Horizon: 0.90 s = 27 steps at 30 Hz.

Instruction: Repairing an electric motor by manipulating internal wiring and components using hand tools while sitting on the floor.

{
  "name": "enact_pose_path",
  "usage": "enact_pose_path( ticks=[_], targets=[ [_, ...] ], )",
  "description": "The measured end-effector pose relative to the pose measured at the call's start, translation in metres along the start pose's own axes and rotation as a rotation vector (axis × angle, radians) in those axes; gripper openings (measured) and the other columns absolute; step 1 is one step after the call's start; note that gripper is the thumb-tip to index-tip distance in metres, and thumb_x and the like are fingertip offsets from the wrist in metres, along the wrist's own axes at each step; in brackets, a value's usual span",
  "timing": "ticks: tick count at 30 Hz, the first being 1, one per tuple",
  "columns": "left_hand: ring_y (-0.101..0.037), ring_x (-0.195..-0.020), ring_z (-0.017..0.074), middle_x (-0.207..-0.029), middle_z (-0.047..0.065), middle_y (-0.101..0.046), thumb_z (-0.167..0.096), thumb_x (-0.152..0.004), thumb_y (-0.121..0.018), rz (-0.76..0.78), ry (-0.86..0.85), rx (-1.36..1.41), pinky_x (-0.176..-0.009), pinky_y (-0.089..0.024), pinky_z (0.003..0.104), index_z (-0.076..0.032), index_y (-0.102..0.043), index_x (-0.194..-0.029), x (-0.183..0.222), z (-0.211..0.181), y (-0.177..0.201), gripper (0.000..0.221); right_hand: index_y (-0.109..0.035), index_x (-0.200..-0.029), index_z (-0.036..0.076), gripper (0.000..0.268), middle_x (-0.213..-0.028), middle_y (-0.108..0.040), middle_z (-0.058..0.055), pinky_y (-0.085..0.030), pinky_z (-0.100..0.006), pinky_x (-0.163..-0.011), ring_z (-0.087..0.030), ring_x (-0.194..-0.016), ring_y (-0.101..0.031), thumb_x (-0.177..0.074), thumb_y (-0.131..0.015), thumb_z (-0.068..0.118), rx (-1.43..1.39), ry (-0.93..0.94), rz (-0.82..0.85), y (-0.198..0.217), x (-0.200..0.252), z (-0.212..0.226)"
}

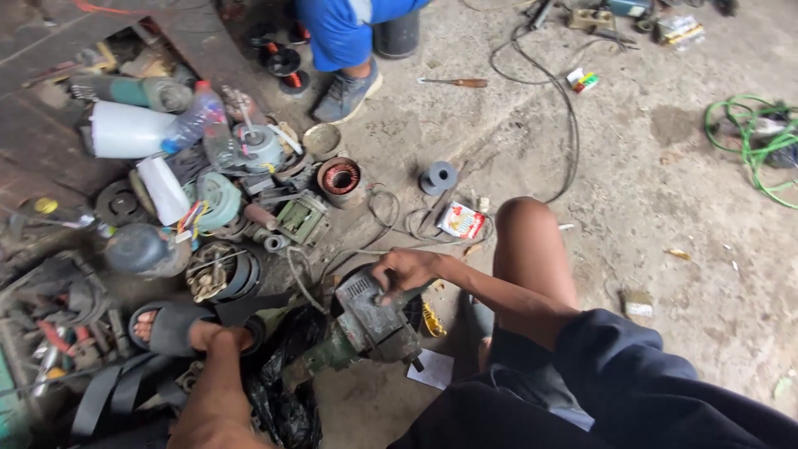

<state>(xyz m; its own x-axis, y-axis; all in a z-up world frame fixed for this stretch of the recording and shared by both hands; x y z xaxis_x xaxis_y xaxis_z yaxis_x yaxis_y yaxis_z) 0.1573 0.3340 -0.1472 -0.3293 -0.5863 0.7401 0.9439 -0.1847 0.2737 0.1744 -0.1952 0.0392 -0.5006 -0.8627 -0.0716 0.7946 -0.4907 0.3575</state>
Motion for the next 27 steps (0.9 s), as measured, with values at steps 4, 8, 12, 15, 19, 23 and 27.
enact_pose_path(
  ticks=[4, 8, 12, 15, 19, 23, 27],
  targets=[
    [-0.062, -0.156, 0.0108, -0.183, -0.024, -0.054, -0.104, -0.071, -0.061, -0.203, 0.164, -0.102, -0.142, -0.022, 0.054, -0.064, -0.057, -0.168, 0.001, 0.010, 0.000, 0.105, -0.079, -0.087, 0.010, 0.035, -0.081, -0.083, -0.008, -0.060, -0.035, -0.070, -0.021, -0.075, -0.077, -0.086, -0.108, 0.030, -0.120, 0.045, -0.040, -0.003, -0.005, -0.004],
    [-0.066, -0.149, 0.0138, -0.175, -0.018, -0.061, -0.100, -0.074, -0.065, -0.259, 0.131, -0.070, -0.135, -0.029, 0.051, -0.055, -0.065, -0.162, -0.006, 0.015, -0.004, 0.099, -0.072, -0.087, 0.010, 0.032, -0.079, -0.081, -0.001, -0.058, -0.033, -0.065, -0.018, -0.063, -0.068, -0.086, -0.101, 0.022, -0.051, -0.031, 0.020, -0.004, -0.003, 0.013],
    [-0.076, -0.133, 0.0208, -0.157, -0.004, -0.075, -0.092, -0.081, -0.073, -0.281, 0.074, 0.097, -0.120, -0.045, 0.047, -0.033, -0.084, -0.149, -0.007, 0.004, 0.001, 0.091, -0.073, -0.088, 0.005, 0.030, -0.079, -0.077, -0.002, -0.058, -0.032, -0.069, -0.018, -0.067, -0.064, -0.089, -0.101, 0.018, -0.063, -0.029, 0.008, -0.007, 0.003, 0.008],
    [-0.078, -0.114, 0.0225, -0.136, 0.001, -0.081, -0.091, -0.082, -0.077, -0.359, 0.079, 0.298, -0.101, -0.051, 0.044, -0.024, -0.091, -0.134, -0.016, 0.005, 0.038, 0.086, -0.072, -0.089, 0.007, 0.029, -0.081, -0.078, -0.002, -0.058, -0.033, -0.066, -0.019, -0.066, -0.065, -0.088, -0.100, 0.016, -0.098, 0.030, 0.013, -0.010, -0.002, 0.007],
    [-0.075, -0.059, 0.0190, -0.078, 0.001, -0.087, -0.098, -0.073, -0.084, -0.502, 0.187, 0.807, -0.046, -0.056, 0.040, -0.018, -0.097, -0.089, -0.041, 0.025, 0.005, 0.082, -0.073, -0.088, 0.010, 0.027, -0.081, -0.073, 0.000, -0.058, -0.033, -0.070, -0.017, -0.068, -0.061, -0.094, -0.096, 0.023, -0.072, 0.112, 0.021, -0.002, 0.004, 0.005],
    [-0.065, -0.051, 0.0289, -0.071, 0.008, -0.077, -0.072, -0.081, -0.094, -0.538, 0.194, 0.810, -0.043, -0.052, 0.050, -0.013, -0.090, -0.083, -0.028, 0.038, -0.102, 0.059, -0.080, -0.103, 0.006, 0.017, -0.093, -0.079, -0.011, -0.058, -0.040, -0.081, -0.024, -0.091, -0.075, -0.102, -0.094, 0.015, -0.356, 0.155, 0.113, -0.012, 0.036, -0.018],
    [-0.070, -0.068, 0.0266, -0.083, 0.005, -0.081, -0.070, -0.071, -0.101, -0.397, 0.281, 0.688, -0.057, -0.056, 0.048, -0.017, -0.092, -0.090, 0.023, 0.075, -0.202, 0.057, -0.079, -0.096, 0.003, 0.028, -0.085, -0.078, -0.010, -0.056, -0.038, -0.079, -0.022, -0.082, -0.074, -0.093, -0.103, 0.017, -0.166, 0.037, 0.066, 0.001, 0.022, -0.004]
  ],
)
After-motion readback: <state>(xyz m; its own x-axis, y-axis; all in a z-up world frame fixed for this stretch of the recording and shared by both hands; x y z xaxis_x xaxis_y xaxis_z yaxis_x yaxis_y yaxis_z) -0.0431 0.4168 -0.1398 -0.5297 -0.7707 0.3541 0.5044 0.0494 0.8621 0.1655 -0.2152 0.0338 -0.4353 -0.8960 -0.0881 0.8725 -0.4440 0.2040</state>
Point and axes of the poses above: each hand's wrist, its own x-axis away from the middle knuckle, its own y-axis out of the back of the hand, z = x × y, the point moved 5 cm from there along -x, towards the middle knuckle
